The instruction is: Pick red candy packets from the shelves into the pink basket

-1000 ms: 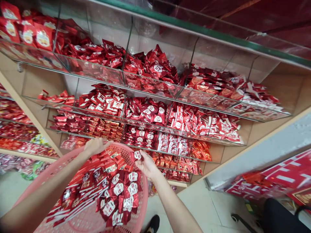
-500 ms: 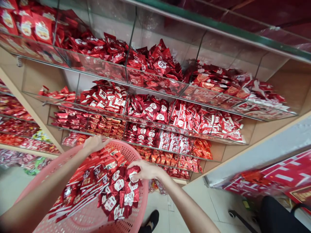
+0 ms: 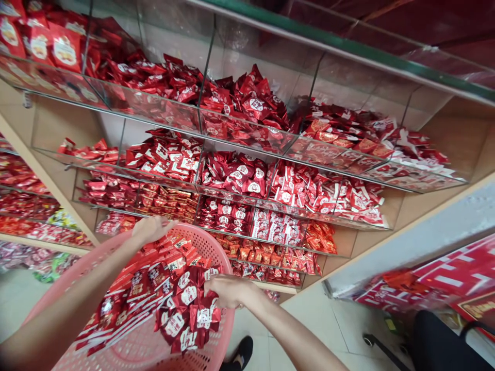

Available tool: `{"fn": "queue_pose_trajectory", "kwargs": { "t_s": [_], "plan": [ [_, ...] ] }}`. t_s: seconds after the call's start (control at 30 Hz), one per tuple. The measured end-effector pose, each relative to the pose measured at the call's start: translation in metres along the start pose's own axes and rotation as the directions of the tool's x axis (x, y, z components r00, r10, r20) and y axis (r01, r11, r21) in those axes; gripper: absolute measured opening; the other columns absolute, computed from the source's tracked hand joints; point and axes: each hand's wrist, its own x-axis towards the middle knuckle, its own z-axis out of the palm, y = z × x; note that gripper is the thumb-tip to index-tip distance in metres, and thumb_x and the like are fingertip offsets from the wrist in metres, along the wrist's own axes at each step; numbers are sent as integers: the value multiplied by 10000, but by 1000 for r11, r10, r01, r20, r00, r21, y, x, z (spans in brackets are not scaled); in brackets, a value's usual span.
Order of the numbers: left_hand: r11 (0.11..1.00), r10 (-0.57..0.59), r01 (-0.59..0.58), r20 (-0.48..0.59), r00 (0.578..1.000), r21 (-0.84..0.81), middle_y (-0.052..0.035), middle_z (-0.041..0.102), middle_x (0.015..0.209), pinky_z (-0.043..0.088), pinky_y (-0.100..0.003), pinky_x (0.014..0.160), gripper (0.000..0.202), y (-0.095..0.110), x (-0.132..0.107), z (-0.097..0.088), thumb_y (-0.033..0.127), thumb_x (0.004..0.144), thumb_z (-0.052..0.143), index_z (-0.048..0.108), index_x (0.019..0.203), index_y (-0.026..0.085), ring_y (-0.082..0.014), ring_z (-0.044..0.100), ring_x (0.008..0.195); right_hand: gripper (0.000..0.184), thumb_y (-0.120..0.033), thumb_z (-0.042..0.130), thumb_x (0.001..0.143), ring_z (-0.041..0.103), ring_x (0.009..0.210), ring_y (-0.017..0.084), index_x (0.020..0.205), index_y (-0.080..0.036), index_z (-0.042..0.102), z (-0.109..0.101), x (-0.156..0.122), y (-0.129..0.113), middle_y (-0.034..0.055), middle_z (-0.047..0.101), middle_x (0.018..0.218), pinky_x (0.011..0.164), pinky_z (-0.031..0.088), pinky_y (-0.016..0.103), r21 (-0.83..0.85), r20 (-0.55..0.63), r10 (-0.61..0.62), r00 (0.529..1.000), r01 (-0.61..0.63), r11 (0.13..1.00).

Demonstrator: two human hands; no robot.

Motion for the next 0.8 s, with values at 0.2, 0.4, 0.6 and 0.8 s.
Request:
{"fn": "queue_pose_trajectory", "kwargs": {
  "t_s": [0.2,0.4,0.6,0.8],
  "plan": [
    [1000,5,-5,-3,1000,-9,-165,678,993,462,-409,783,714,1,-3,-2,703,747,233,653,1027,198,-336,612,950,372,-1,544,566,560,817,177,870,-213,576,-5,-3,-27,19,618,921,678,398,239,-378,-31,-48,998,33,925],
    [1000,-16,16,12,1000,-17,-166,673,1004,465,-405,776,698,-3,-3,-3,687,753,239,656,1022,196,-342,608,960,445,-36,544,627,552,928,225,1041,-200,530,-15,-10,-43,76,585,1035,708,405,275,-428,-34,37,999,-48,902],
    [999,-37,37,13,999,-16,-161,679,988,460,-388,769,673,-12,0,1,674,753,268,651,1035,198,-331,618,943,468,-266,651,696,541,943,227,1127,-208,479,-20,-9,-34,79,547,1086,742,406,288,-352,-37,-11,999,-2,936],
    [999,-44,44,3,999,-29,-186,685,940,455,-398,752,676,-17,1,4,656,768,256,662,974,156,-347,621,919,277,-362,453,859,548,908,189,1075,-201,520,-69,38,-10,77,556,1052,748,411,290,-293,-304,-88,949,-5,956]
  ]
}}
